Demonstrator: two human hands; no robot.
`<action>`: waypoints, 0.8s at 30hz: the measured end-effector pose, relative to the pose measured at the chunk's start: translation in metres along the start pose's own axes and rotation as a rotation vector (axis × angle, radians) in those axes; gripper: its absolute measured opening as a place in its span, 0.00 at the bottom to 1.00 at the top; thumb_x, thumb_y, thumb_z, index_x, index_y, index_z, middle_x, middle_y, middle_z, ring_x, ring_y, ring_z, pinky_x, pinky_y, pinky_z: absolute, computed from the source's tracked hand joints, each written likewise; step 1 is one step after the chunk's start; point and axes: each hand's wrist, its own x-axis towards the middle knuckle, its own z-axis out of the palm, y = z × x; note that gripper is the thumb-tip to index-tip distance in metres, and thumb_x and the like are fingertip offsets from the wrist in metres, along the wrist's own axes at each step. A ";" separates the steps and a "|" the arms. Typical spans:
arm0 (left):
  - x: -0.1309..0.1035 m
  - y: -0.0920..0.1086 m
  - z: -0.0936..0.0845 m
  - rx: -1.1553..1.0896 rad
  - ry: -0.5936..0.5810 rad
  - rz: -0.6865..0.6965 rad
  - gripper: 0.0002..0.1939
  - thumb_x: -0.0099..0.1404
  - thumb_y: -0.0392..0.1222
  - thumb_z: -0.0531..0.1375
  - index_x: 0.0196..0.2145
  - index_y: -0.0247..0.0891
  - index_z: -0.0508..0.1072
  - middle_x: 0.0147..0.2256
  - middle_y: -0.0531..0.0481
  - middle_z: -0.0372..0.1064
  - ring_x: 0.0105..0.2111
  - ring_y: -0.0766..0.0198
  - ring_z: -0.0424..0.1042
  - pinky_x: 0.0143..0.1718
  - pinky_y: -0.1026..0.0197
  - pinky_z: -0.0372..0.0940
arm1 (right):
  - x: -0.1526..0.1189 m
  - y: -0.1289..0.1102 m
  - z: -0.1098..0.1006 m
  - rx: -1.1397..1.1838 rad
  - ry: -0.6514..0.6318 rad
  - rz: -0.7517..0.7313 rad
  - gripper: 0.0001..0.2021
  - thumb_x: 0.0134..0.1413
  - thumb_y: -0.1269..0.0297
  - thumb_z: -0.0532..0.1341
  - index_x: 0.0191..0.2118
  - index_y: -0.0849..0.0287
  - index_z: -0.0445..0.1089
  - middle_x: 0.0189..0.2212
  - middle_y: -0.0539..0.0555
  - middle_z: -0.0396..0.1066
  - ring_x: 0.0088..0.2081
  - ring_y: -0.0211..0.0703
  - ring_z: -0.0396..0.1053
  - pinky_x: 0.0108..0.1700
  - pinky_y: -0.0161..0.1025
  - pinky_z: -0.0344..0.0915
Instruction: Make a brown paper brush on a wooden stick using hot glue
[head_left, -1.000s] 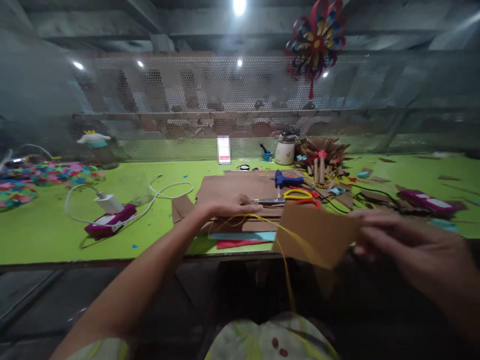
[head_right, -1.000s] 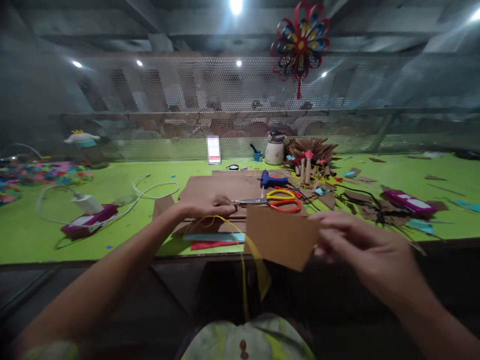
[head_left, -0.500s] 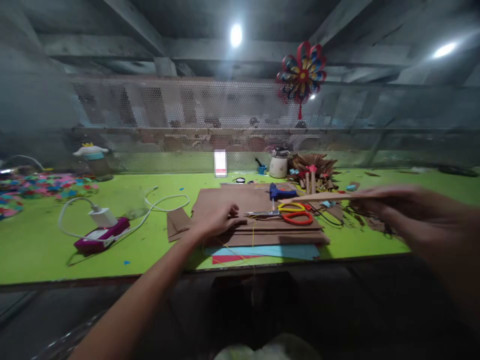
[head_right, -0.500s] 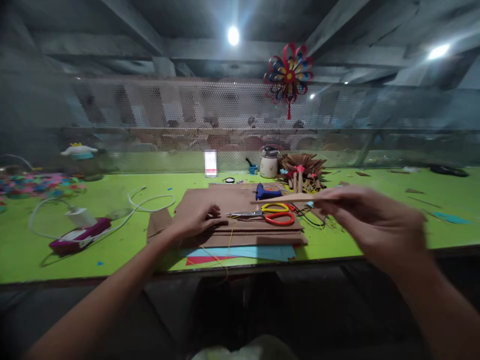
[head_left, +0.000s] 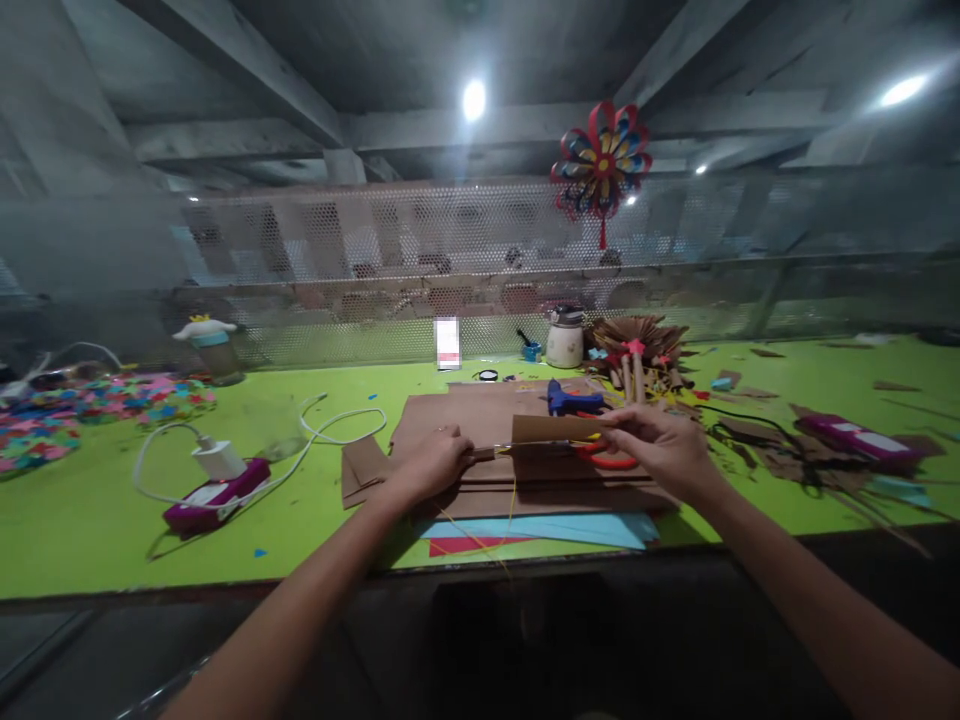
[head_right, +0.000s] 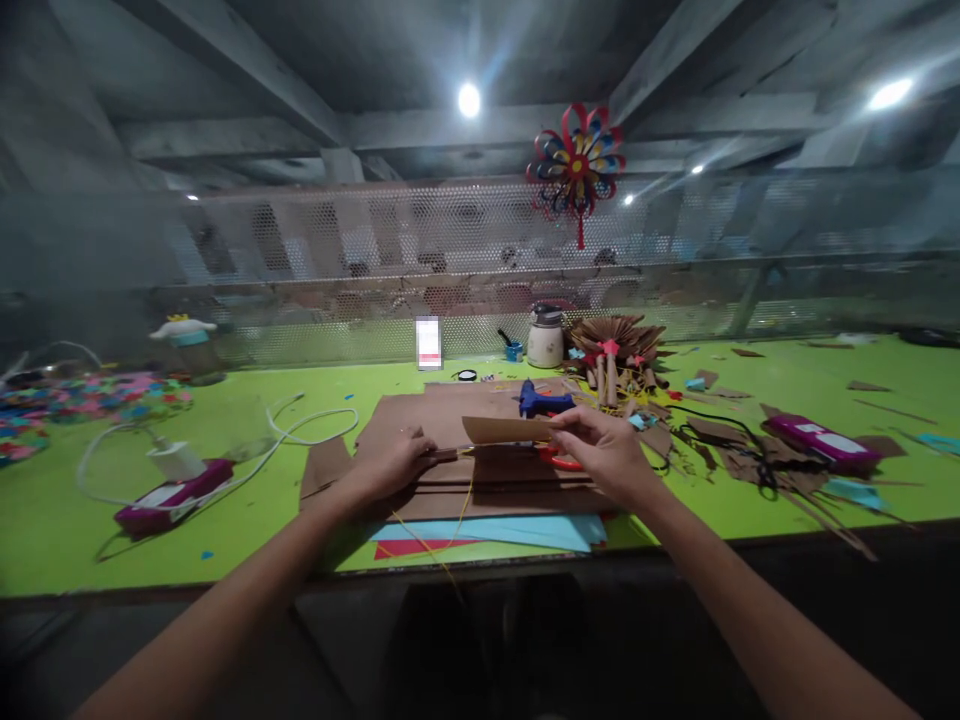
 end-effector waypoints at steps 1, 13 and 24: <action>0.000 0.001 -0.003 -0.015 0.006 -0.019 0.15 0.63 0.45 0.49 0.34 0.35 0.73 0.33 0.41 0.65 0.33 0.58 0.64 0.34 0.59 0.57 | -0.001 -0.001 -0.002 0.009 0.008 0.002 0.11 0.45 0.59 0.63 0.33 0.61 0.71 0.25 0.52 0.74 0.27 0.43 0.74 0.28 0.37 0.74; -0.053 -0.016 -0.109 -0.048 0.128 -0.234 0.14 0.60 0.49 0.53 0.37 0.39 0.72 0.28 0.48 0.72 0.27 0.61 0.68 0.27 0.64 0.56 | -0.006 -0.049 -0.030 0.045 0.338 -0.194 0.06 0.45 0.64 0.64 0.33 0.55 0.72 0.34 0.52 0.74 0.35 0.45 0.73 0.39 0.43 0.73; -0.192 -0.093 -0.220 -0.170 0.424 -0.562 0.11 0.52 0.50 0.61 0.35 0.50 0.72 0.19 0.63 0.69 0.19 0.68 0.65 0.16 0.72 0.57 | -0.007 -0.043 0.013 -0.087 -0.068 -0.361 0.03 0.50 0.67 0.60 0.31 0.58 0.70 0.36 0.56 0.72 0.41 0.44 0.70 0.43 0.42 0.69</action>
